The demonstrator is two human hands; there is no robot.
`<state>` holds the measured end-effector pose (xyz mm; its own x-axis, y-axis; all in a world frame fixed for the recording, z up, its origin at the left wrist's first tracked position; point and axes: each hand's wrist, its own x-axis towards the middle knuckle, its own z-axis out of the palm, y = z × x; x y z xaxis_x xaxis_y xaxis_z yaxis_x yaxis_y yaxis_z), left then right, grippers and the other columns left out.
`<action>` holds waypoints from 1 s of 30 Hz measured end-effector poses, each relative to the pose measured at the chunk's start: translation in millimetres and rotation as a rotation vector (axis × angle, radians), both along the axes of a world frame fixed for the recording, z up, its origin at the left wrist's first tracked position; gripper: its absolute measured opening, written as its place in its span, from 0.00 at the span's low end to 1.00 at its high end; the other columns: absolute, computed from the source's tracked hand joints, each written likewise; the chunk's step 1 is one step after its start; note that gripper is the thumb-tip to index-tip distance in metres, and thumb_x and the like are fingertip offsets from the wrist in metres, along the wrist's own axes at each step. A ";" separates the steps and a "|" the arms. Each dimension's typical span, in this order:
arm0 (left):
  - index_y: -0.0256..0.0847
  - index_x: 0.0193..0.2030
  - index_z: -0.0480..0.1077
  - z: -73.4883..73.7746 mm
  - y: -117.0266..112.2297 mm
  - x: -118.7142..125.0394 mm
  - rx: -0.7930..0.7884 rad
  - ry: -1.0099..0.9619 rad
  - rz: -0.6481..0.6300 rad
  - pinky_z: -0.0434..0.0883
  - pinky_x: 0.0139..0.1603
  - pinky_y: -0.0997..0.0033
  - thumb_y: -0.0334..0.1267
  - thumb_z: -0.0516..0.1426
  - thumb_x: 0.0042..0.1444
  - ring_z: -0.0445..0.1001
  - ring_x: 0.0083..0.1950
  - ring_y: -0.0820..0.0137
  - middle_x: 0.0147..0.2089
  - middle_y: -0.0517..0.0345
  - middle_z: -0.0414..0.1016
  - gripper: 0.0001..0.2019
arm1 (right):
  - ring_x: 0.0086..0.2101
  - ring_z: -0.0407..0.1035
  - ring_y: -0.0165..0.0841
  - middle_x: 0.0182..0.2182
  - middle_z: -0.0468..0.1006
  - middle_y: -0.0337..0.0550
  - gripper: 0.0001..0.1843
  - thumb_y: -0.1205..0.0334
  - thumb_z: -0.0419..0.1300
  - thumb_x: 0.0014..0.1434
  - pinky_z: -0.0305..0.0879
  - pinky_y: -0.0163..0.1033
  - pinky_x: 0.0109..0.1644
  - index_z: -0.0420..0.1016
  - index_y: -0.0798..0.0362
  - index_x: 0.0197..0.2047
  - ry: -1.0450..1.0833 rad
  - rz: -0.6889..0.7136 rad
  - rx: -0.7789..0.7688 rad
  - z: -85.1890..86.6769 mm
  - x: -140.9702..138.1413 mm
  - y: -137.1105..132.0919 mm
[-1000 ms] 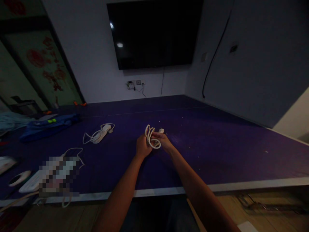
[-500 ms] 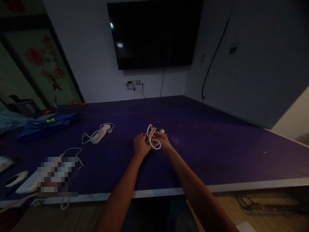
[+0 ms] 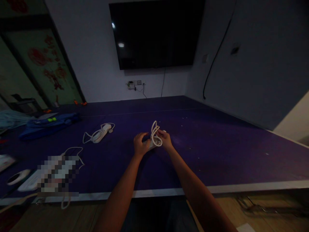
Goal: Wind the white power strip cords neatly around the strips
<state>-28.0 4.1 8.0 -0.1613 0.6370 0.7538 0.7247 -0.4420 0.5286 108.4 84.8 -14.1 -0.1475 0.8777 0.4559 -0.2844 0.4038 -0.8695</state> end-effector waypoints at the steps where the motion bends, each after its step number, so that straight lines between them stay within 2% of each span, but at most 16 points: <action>1: 0.42 0.38 0.72 0.8 -0.6 -0.2 -0.001 -0.011 0.006 0.67 0.46 0.65 0.36 0.54 0.52 0.74 0.42 0.66 0.38 0.55 0.77 0.08 | 0.29 0.69 0.32 0.29 0.77 0.42 0.14 0.53 0.62 0.48 0.64 0.36 0.33 0.78 0.54 0.34 -0.037 -0.046 0.054 -1.3 0.6 1.3; 4: 0.41 0.28 0.70 1.8 -3.2 1.0 -0.001 0.046 0.085 0.66 0.42 0.67 0.42 0.55 0.53 0.73 0.37 0.67 0.31 0.56 0.76 0.08 | 0.29 0.68 0.33 0.27 0.76 0.43 0.11 0.57 0.58 0.52 0.64 0.36 0.33 0.77 0.54 0.31 -0.189 -0.135 0.218 -4.4 -0.2 1.6; 7: 0.41 0.23 0.69 1.2 -5.9 2.7 -0.005 0.196 0.241 0.63 0.40 0.66 0.48 0.59 0.49 0.72 0.35 0.66 0.26 0.55 0.74 0.13 | 0.30 0.69 0.34 0.26 0.76 0.44 0.11 0.61 0.55 0.55 0.64 0.37 0.34 0.78 0.54 0.32 -0.329 -0.181 0.350 -5.8 -4.2 -1.2; 11: 0.41 0.22 0.70 -0.9 -7.6 2.2 -0.023 0.348 0.409 0.60 0.40 0.63 0.44 0.56 0.52 0.71 0.34 0.64 0.24 0.53 0.73 0.13 | 0.34 0.70 0.36 0.31 0.77 0.46 0.12 0.67 0.53 0.56 0.66 0.39 0.39 0.79 0.53 0.35 -0.472 -0.223 0.449 -5.8 -7.4 -3.5; 15: 0.40 0.23 0.71 -2.9 -8.3 0.9 0.029 0.451 0.451 0.58 0.42 0.62 0.43 0.55 0.54 0.70 0.34 0.64 0.26 0.52 0.74 0.13 | 0.36 0.70 0.36 0.33 0.78 0.47 0.17 0.72 0.51 0.55 0.66 0.39 0.42 0.78 0.53 0.41 -0.620 -0.240 0.514 -6.7 -2.2 -0.7; 19: 0.40 0.24 0.71 -4.1 -8.8 -0.4 0.120 0.438 0.456 0.57 0.45 0.61 0.44 0.54 0.56 0.69 0.34 0.65 0.28 0.53 0.76 0.14 | 0.36 0.71 0.36 0.34 0.78 0.50 0.18 0.75 0.50 0.53 0.66 0.39 0.43 0.79 0.56 0.40 -0.758 -0.270 0.530 -8.0 7.7 4.4; 22: 0.40 0.26 0.72 -5.7 -7.2 -3.0 0.147 0.391 0.512 0.57 0.46 0.61 0.45 0.55 0.56 0.69 0.36 0.65 0.30 0.53 0.76 0.13 | 0.38 0.71 0.37 0.36 0.79 0.51 0.18 0.76 0.51 0.52 0.66 0.38 0.44 0.80 0.56 0.38 -0.829 -0.222 0.535 -7.3 13.4 7.0; 25: 0.40 0.26 0.72 -8.4 -4.2 -6.8 0.110 0.318 0.557 0.57 0.47 0.61 0.46 0.55 0.55 0.70 0.35 0.65 0.29 0.54 0.77 0.13 | 0.40 0.71 0.36 0.37 0.79 0.49 0.18 0.76 0.52 0.52 0.66 0.36 0.45 0.80 0.54 0.40 -0.884 -0.145 0.535 -5.7 17.8 8.5; 30: 0.40 0.27 0.73 -10.3 -0.4 -14.1 -0.033 0.197 0.614 0.57 0.46 0.62 0.47 0.52 0.57 0.71 0.34 0.65 0.28 0.52 0.77 0.17 | 0.38 0.72 0.35 0.37 0.80 0.49 0.23 0.79 0.51 0.49 0.66 0.35 0.43 0.80 0.54 0.42 -0.891 -0.098 0.583 -4.3 24.6 13.3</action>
